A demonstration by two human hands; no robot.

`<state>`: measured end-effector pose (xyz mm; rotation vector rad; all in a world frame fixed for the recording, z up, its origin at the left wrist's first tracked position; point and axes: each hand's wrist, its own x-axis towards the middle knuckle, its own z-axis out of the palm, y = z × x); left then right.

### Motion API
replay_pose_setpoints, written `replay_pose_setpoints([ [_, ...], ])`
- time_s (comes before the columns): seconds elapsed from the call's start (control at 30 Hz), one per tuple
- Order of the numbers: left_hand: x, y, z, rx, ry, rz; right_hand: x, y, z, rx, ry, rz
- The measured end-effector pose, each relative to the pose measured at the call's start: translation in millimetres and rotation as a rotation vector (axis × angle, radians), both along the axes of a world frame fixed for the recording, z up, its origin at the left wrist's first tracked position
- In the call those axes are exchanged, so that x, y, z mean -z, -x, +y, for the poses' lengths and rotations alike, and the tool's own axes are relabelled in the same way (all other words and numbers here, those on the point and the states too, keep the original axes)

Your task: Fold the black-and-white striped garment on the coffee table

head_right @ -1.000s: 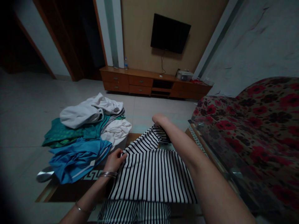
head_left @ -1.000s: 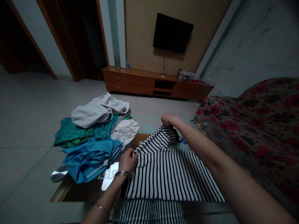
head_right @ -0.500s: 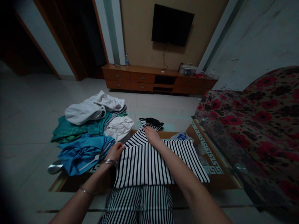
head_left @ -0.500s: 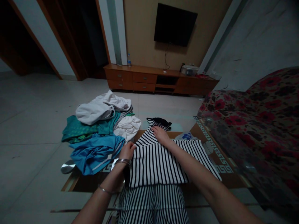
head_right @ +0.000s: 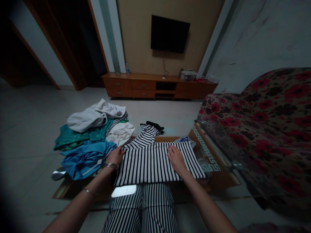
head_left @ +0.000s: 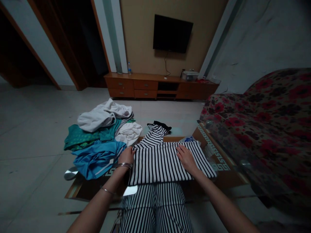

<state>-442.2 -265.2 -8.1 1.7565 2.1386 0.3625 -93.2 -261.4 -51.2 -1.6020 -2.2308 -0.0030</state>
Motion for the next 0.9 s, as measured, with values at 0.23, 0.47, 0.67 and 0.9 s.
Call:
replay_pose_setpoints([
  [0.23, -6.0, -20, -16, -0.027, -0.074, 0.273, 7.3, -11, -9, 0.025, 0.019, -0.062],
  [0.47, -19.1, -48, -44, 0.068, -0.265, 0.472, 3.7, -27, -43, 0.103, 0.024, -0.05],
  [0.67, -4.9, -83, -64, 0.55, -0.387, 0.412, -9.9, -18, -37, 0.087, 0.056, -0.001],
  [0.9, 22.6, -94, -46, 0.583, -0.202, 0.396, -9.8, 2, 1, -0.096, 0.033, -0.009],
])
